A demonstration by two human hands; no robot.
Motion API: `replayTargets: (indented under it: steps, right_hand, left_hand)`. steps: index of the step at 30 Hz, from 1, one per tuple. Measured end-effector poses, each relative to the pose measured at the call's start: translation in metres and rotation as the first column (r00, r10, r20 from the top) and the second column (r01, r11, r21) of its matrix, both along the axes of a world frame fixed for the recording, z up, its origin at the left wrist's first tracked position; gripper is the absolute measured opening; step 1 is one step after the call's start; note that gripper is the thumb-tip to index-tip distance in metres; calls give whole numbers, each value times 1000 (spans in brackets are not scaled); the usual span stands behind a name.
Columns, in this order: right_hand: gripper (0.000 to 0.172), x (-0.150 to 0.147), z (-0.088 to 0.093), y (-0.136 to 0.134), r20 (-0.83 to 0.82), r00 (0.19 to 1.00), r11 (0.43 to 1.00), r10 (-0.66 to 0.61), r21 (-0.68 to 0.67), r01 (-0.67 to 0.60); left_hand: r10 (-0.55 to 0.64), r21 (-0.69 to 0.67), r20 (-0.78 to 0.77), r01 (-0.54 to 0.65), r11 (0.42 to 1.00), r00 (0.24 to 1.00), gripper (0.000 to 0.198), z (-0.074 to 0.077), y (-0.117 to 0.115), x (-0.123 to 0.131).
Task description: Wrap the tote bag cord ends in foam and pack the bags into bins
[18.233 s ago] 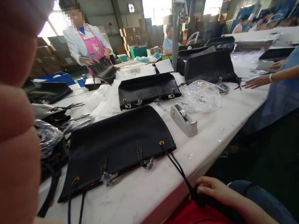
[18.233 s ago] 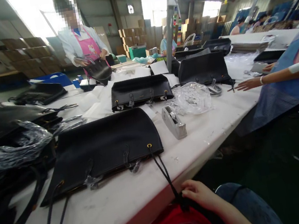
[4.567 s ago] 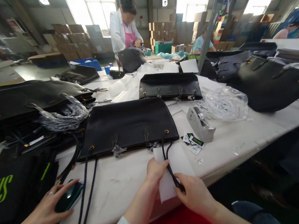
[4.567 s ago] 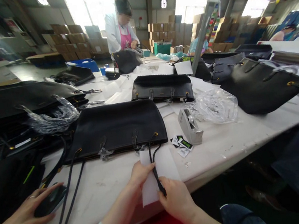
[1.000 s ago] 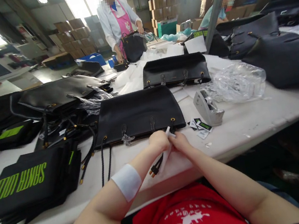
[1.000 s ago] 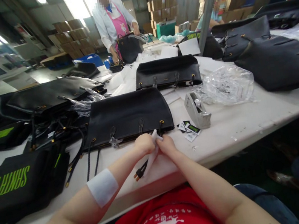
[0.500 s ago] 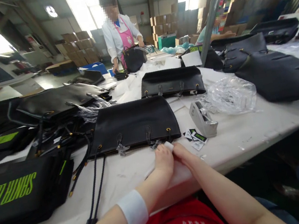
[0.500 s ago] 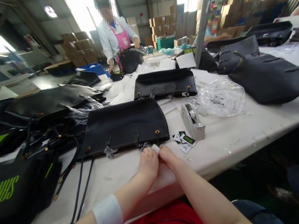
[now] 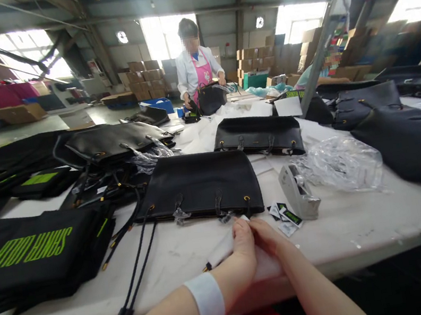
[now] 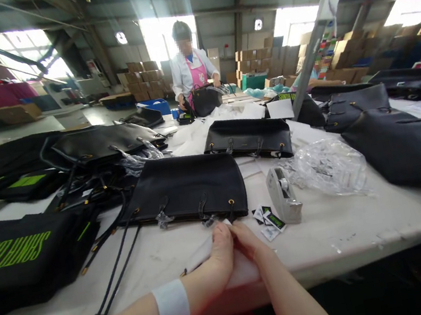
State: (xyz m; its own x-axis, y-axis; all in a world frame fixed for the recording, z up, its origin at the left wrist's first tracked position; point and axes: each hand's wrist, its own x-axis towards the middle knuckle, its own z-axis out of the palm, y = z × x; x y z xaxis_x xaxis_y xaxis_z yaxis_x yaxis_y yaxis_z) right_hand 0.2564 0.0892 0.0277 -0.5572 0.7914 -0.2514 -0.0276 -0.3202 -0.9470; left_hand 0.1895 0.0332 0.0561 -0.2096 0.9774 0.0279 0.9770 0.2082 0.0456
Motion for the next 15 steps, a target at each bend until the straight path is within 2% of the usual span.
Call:
replayTargets:
  steps: [5, 8, 12, 15]
  right_hand:
    - [45, 1, -5, -4, -57, 997, 999, -46, 6, 46]
    - [48, -1, -8, -4, -44, 995, 994, -84, 67, 87]
    - [49, -7, -10, -3, 134, 980, 978, -149, 169, 125]
    - [48, -8, -12, -2, 205, 967, 971, -153, 214, 108]
  left_hand:
    - [-145, -39, 123, 151, 988, 982, 52, 27, -5, -34]
    - [-158, -46, 218, 171, 984, 963, 62, 38, -12, -55]
    - [-38, -83, 469, 87, 993, 882, 78, 32, -17, -58]
    - [26, -120, 574, 53, 991, 818, 70, 23, -13, -58]
